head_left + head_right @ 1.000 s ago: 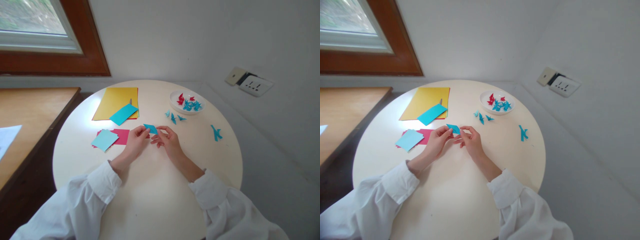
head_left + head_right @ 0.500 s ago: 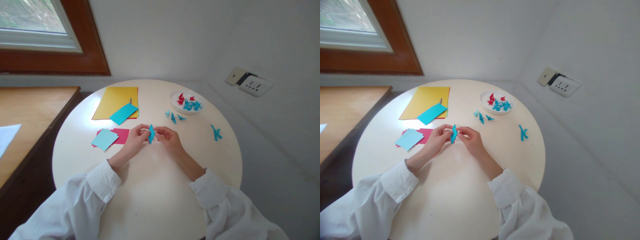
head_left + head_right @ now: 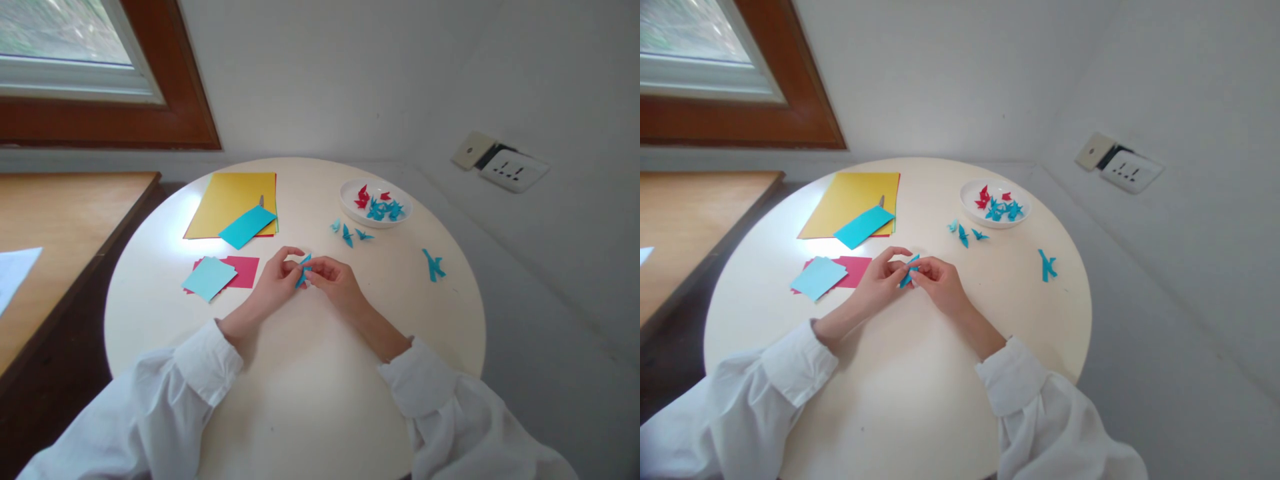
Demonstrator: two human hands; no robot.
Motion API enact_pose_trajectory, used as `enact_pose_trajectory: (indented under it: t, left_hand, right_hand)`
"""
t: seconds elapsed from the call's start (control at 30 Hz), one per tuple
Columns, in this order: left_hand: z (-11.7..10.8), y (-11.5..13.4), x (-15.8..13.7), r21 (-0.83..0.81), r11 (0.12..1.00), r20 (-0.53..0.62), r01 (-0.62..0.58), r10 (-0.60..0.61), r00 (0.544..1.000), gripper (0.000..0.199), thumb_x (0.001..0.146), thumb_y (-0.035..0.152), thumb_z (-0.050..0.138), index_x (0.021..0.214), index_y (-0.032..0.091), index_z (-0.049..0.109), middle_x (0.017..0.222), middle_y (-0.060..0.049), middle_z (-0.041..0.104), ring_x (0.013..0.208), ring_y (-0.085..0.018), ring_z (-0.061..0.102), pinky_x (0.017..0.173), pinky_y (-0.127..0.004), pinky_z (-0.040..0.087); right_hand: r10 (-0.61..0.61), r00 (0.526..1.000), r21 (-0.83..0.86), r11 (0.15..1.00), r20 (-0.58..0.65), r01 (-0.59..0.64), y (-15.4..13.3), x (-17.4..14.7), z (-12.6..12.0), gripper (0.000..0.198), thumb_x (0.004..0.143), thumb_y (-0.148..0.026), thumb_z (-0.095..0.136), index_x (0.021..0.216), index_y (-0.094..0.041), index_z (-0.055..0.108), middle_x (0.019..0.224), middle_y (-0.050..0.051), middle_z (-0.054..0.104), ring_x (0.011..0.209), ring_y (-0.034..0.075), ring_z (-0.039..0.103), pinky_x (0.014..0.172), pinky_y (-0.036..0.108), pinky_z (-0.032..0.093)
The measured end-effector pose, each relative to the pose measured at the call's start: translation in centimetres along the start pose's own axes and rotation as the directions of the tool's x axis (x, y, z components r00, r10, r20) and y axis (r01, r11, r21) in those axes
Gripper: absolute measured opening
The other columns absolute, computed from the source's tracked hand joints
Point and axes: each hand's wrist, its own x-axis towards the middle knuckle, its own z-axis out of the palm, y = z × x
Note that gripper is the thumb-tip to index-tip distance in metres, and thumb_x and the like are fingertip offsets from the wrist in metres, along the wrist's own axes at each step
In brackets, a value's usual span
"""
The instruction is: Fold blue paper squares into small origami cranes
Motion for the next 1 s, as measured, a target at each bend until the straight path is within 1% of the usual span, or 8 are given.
enact_pose_trajectory:
  t: [0.1, 0.2, 0.33, 0.57, 0.73, 0.83, 0.9, 1.0]
  left_hand:
    - [-0.04, -0.19, 0.05, -0.047, 0.999, 0.021, 0.008, -0.007, 1.000, 0.024, 0.078, 0.028, 0.054, 0.100, 0.020, 0.048, 0.056, 0.005, 0.053, 0.055, -0.011, 0.054, 0.051, -0.020, 0.039]
    - [-0.15, -0.38, 0.16, -0.095, 0.995, -0.005, 0.025, -0.025, 1.000, 0.024, 0.078, 0.030, 0.054, 0.099, 0.021, 0.048, 0.057, 0.005, 0.052, 0.053, -0.009, 0.052, 0.053, -0.021, 0.040]
    - [-0.26, -0.49, 0.17, -0.134, 0.990, -0.006, 0.038, -0.039, 0.999, 0.025, 0.077, 0.029, 0.054, 0.100, 0.021, 0.049, 0.057, 0.006, 0.052, 0.052, -0.009, 0.051, 0.053, -0.021, 0.040]
    - [-0.20, -0.35, 0.03, -0.138, 0.990, 0.010, 0.037, -0.036, 0.999, 0.023, 0.077, 0.029, 0.055, 0.097, 0.022, 0.048, 0.057, 0.006, 0.050, 0.052, -0.008, 0.049, 0.052, -0.020, 0.038]
    - [-0.05, -0.08, 0.06, -0.251, 0.963, 0.032, 0.095, -0.090, 0.995, 0.023, 0.075, 0.029, 0.057, 0.095, 0.022, 0.046, 0.060, 0.006, 0.050, 0.054, -0.008, 0.049, 0.053, -0.021, 0.038]
    - [0.00, 0.13, 0.03, -0.290, 0.950, 0.038, 0.118, -0.112, 0.993, 0.026, 0.073, 0.030, 0.059, 0.094, 0.022, 0.045, 0.058, 0.006, 0.049, 0.052, -0.008, 0.048, 0.053, -0.022, 0.038]
    - [-0.02, 0.20, -0.02, -0.265, 0.958, 0.038, 0.108, -0.101, 0.994, 0.026, 0.074, 0.030, 0.059, 0.094, 0.022, 0.045, 0.057, 0.006, 0.049, 0.052, -0.008, 0.048, 0.053, -0.022, 0.038]
    - [-0.09, 0.12, -0.08, -0.145, 0.988, 0.035, 0.043, -0.038, 0.999, 0.022, 0.076, 0.029, 0.055, 0.094, 0.022, 0.045, 0.055, 0.007, 0.047, 0.051, -0.008, 0.048, 0.051, -0.020, 0.035]
  right_hand:
    - [-0.007, 1.000, 0.019, 1.000, 0.016, 0.007, -0.01, -0.01, -0.10, 0.017, 0.064, -0.031, 0.069, 0.077, -0.022, 0.065, 0.062, -0.005, 0.062, 0.059, 0.011, 0.057, 0.062, 0.026, 0.046]
    - [-0.030, 0.999, -0.011, 0.999, -0.019, 0.030, 0.01, -0.02, -0.26, 0.019, 0.063, -0.030, 0.070, 0.080, -0.023, 0.065, 0.064, -0.004, 0.063, 0.061, 0.011, 0.058, 0.062, 0.026, 0.046]
    - [-0.031, 0.999, -0.014, 0.999, -0.014, 0.031, 0.07, -0.02, -0.36, 0.019, 0.063, -0.027, 0.069, 0.081, -0.023, 0.065, 0.065, -0.004, 0.062, 0.063, 0.011, 0.058, 0.062, 0.026, 0.045]
    - [-0.012, 1.000, 0.017, 1.000, 0.002, 0.012, 0.08, -0.03, -0.33, 0.020, 0.062, -0.027, 0.069, 0.080, -0.022, 0.064, 0.064, -0.004, 0.062, 0.063, 0.012, 0.060, 0.063, 0.027, 0.046]
    - [-0.017, 0.999, 0.053, 0.999, 0.046, 0.015, 0.01, -0.06, -0.23, 0.021, 0.063, -0.029, 0.070, 0.082, -0.024, 0.064, 0.063, -0.005, 0.062, 0.064, 0.013, 0.061, 0.065, 0.028, 0.049]
    - [-0.009, 0.999, 0.050, 0.999, 0.044, 0.007, -0.18, -0.15, -0.15, 0.021, 0.062, -0.029, 0.070, 0.082, -0.024, 0.064, 0.063, -0.005, 0.062, 0.063, 0.013, 0.061, 0.066, 0.029, 0.050]
    - [-0.005, 0.999, 0.041, 0.999, 0.037, 0.003, -0.34, -0.23, -0.11, 0.020, 0.062, -0.028, 0.069, 0.081, -0.024, 0.064, 0.065, -0.005, 0.063, 0.064, 0.013, 0.061, 0.067, 0.030, 0.050]
    - [-0.002, 1.000, 0.030, 1.000, 0.021, 0.001, -0.55, -0.34, -0.07, 0.017, 0.061, -0.023, 0.067, 0.079, -0.024, 0.065, 0.067, -0.004, 0.065, 0.065, 0.013, 0.061, 0.068, 0.030, 0.050]
